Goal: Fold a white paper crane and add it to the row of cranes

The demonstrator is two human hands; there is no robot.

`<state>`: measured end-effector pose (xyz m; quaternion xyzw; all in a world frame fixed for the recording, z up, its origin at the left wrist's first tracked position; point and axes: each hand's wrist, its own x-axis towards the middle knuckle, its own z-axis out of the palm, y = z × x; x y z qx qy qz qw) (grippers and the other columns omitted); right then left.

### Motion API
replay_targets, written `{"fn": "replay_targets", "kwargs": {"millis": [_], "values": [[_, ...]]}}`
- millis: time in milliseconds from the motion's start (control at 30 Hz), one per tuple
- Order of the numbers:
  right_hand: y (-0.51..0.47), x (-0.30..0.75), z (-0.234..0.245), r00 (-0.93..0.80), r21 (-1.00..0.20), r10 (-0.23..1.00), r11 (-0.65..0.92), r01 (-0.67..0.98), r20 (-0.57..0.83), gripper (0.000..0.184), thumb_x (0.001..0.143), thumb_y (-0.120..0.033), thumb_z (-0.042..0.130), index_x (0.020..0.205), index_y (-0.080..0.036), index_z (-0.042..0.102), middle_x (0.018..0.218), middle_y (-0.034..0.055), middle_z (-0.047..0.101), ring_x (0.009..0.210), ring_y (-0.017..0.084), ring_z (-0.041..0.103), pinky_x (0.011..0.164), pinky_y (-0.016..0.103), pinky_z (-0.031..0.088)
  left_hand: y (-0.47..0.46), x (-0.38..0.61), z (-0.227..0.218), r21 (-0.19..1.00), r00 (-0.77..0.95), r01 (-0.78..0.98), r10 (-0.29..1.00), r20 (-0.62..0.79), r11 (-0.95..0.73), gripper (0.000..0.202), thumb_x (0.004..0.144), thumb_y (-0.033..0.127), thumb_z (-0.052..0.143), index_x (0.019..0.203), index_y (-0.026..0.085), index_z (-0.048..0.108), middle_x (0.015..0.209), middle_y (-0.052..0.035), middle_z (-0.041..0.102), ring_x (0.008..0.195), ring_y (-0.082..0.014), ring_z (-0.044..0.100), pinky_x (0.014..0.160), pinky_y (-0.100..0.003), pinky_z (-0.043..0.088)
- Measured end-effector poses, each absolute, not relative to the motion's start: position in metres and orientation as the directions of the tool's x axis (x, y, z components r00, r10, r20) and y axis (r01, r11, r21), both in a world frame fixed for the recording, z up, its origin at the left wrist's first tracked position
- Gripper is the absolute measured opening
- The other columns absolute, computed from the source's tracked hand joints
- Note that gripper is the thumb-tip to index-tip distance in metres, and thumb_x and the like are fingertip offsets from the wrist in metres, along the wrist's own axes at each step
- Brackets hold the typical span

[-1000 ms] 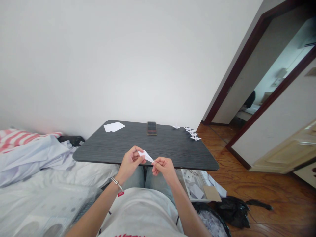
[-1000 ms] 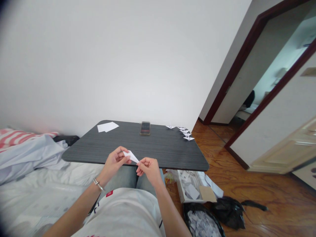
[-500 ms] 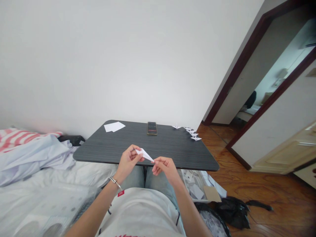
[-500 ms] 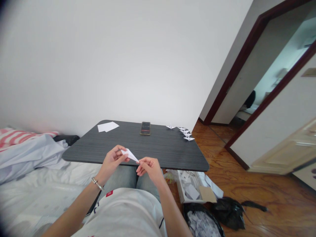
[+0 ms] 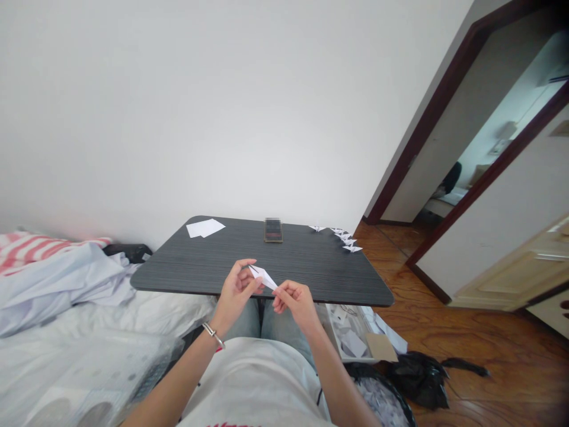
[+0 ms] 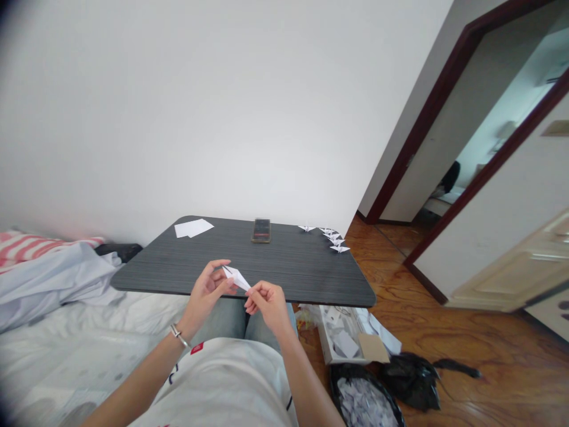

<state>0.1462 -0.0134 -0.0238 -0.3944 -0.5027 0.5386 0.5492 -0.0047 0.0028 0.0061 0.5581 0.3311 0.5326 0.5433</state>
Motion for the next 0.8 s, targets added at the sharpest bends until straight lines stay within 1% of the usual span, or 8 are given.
{"fn": "replay_targets", "kwargs": {"millis": [67, 133, 233, 333, 433, 633, 800], "values": [[-0.0142, 0.1449, -0.0236, -0.083, -0.976, 0.988, 0.111, -0.187, 0.129, 0.019, 0.07, -0.032, 0.06, 0.063, -0.014, 0.06, 0.047, -0.0017, 0.06, 0.038, 0.008, 0.052, 0.039, 0.017, 0.043, 0.0027, -0.0028, 0.0062, 0.958, 0.191, -0.213, 0.954, 0.231, -0.19, 0.048, 0.069, 0.024, 0.061, 0.111, 0.022, 0.036, 0.077, 0.0014, 0.055, 0.062, -0.0109, 0.058, 0.057, -0.024, 0.051], [-0.0151, 0.1435, -0.0233, -0.087, -0.977, 0.988, 0.113, -0.183, 0.13, 0.019, 0.07, -0.032, 0.06, 0.063, -0.014, 0.06, 0.047, -0.0017, 0.06, 0.037, 0.008, 0.052, 0.038, 0.017, 0.042, 0.0033, -0.0013, 0.0058, 0.96, 0.162, -0.204, 0.961, 0.225, -0.19, 0.053, 0.067, 0.023, 0.063, 0.112, 0.022, 0.036, 0.078, 0.0017, 0.053, 0.06, -0.0095, 0.056, 0.055, -0.023, 0.05], [-0.0161, 0.1419, -0.023, -0.091, -0.978, 0.987, 0.116, -0.171, 0.133, 0.018, 0.07, -0.031, 0.059, 0.063, -0.014, 0.059, 0.048, -0.0018, 0.06, 0.038, 0.007, 0.052, 0.039, 0.016, 0.042, 0.0044, -0.0005, 0.0047, 0.965, 0.155, -0.187, 0.964, 0.217, -0.187, 0.049, 0.067, 0.022, 0.063, 0.11, 0.019, 0.038, 0.08, 0.0004, 0.053, 0.06, -0.0086, 0.054, 0.05, -0.019, 0.048], [-0.016, 0.1416, -0.0232, -0.099, -0.982, 0.986, 0.117, -0.151, 0.133, 0.018, 0.07, -0.03, 0.059, 0.063, -0.014, 0.059, 0.048, -0.0017, 0.059, 0.038, 0.007, 0.052, 0.039, 0.016, 0.043, 0.005, -0.0012, 0.0038, 0.968, 0.185, -0.173, 0.959, 0.216, -0.184, 0.04, 0.07, 0.022, 0.059, 0.106, 0.017, 0.041, 0.071, 0.0022, 0.052, 0.056, -0.0076, 0.051, 0.048, -0.016, 0.044], [-0.0153, 0.1418, -0.0237, -0.121, -0.985, 0.985, 0.107, -0.135, 0.124, 0.018, 0.07, -0.03, 0.06, 0.062, -0.014, 0.058, 0.049, -0.0016, 0.059, 0.039, 0.007, 0.052, 0.04, 0.016, 0.043, 0.005, -0.0016, 0.0033, 0.97, 0.172, -0.149, 0.961, 0.218, -0.194, 0.039, 0.07, 0.022, 0.059, 0.105, 0.016, 0.043, 0.064, 0.0048, 0.048, 0.053, -0.007, 0.049, 0.048, -0.017, 0.043], [-0.0155, 0.1398, -0.024, -0.109, -0.983, 0.986, 0.11, -0.146, 0.126, 0.019, 0.072, -0.032, 0.058, 0.064, -0.015, 0.056, 0.049, -0.0019, 0.059, 0.04, 0.007, 0.052, 0.039, 0.016, 0.042, 0.0035, -0.0009, 0.0022, 0.97, 0.188, -0.124, 0.954, 0.232, -0.211, 0.042, 0.068, 0.021, 0.06, 0.107, 0.018, 0.044, 0.071, 0.0039, 0.046, 0.057, -0.0077, 0.05, 0.05, -0.019, 0.046], [-0.0163, 0.1369, -0.0258, -0.066, -0.981, 0.987, 0.139, -0.136, 0.149, 0.019, 0.072, -0.031, 0.057, 0.061, -0.016, 0.053, 0.046, -0.0037, 0.056, 0.036, 0.006, 0.048, 0.038, 0.016, 0.04, 0.0035, -0.001, 0.0008, 0.971, 0.207, -0.126, 0.952, 0.226, -0.203, 0.04, 0.069, 0.024, 0.059, 0.106, 0.018, 0.046, 0.068, 0.0041, 0.047, 0.056, -0.0081, 0.051, 0.05, -0.019, 0.044]]}}
